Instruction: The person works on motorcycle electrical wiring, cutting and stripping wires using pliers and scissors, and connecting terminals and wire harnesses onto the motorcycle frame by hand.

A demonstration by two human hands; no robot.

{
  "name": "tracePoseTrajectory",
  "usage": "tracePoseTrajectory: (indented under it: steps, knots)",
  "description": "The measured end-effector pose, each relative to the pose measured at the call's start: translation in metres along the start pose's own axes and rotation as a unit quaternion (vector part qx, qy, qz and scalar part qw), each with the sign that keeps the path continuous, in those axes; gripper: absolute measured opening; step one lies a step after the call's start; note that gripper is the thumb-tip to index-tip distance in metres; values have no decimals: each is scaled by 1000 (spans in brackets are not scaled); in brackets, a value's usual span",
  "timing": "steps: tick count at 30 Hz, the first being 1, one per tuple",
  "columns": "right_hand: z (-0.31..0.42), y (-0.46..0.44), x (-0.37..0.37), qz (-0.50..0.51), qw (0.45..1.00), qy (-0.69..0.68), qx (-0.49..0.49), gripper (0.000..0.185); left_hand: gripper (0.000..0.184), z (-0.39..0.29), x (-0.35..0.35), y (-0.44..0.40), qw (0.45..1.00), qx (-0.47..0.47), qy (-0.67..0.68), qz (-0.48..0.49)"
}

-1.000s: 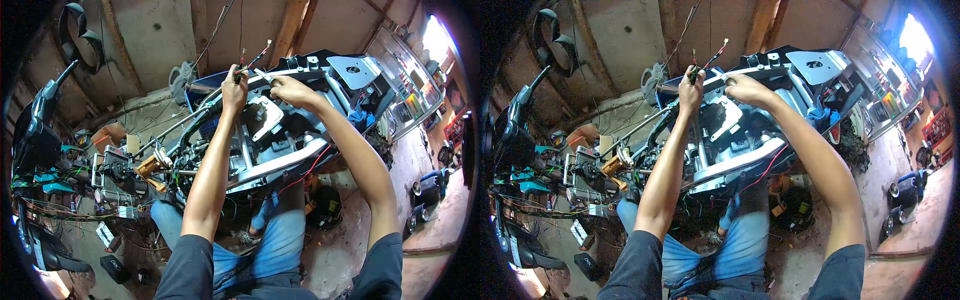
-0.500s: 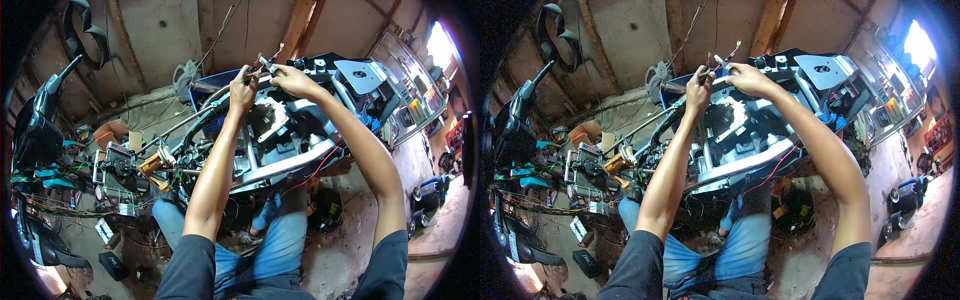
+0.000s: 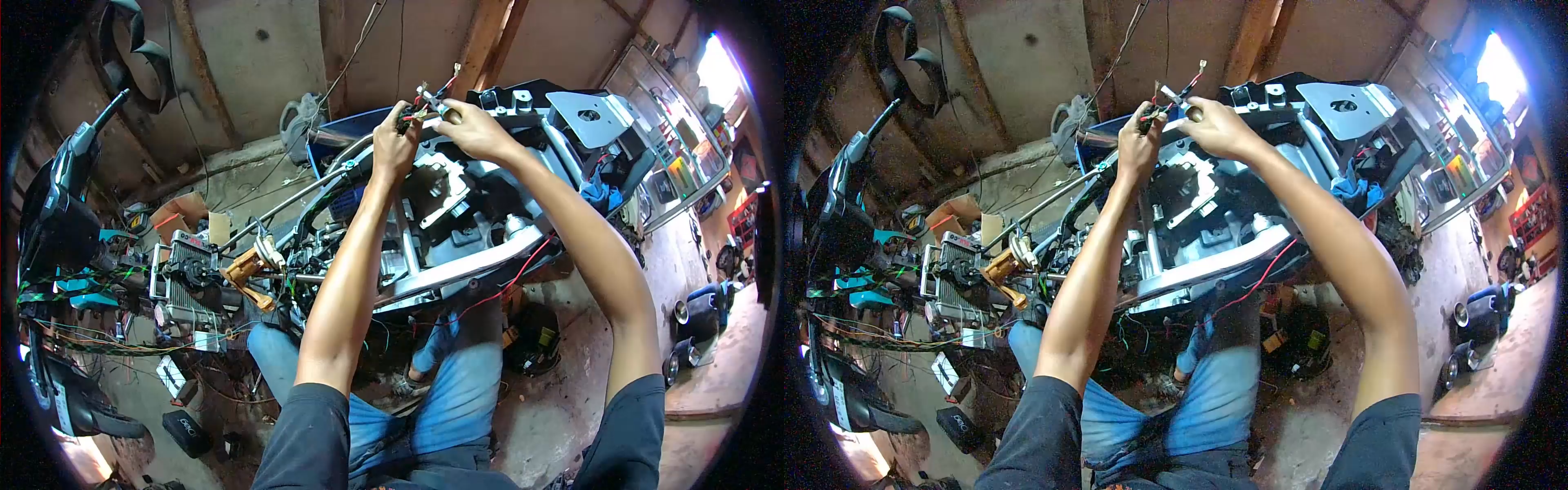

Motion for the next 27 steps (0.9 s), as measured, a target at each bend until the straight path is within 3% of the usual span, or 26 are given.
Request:
tracePoseTrajectory:
  steps: [4,7,11,20,27]
  knots:
    - [0,-1,-2,-13,992,117,39,46,29,-6,-1,1,1000,-6,-26,-2]
    - [-5,-3,-7,0,991,123,61,45,29,-5,-1,0,999,-9,-34,-10]
    - [-3,-5,-5,23,978,208,8,44,30,-2,0,1,1000,0,-26,-14]
    - [-3,6,0,-29,989,143,29,35,42,-4,-3,2,999,-31,-15,15]
    - [-8,8,2,-58,988,133,47,33,40,-2,-1,2,999,-44,-9,10]
Point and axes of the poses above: each hand's wrist, its own y-axis away from the middle knuckle, its own x-axis out of the palm, z = x × y, the point moved 3 cm from there along -y, towards the middle knuckle, and after that the axes turned 4 degrees about -y, right-handed, at the moved point
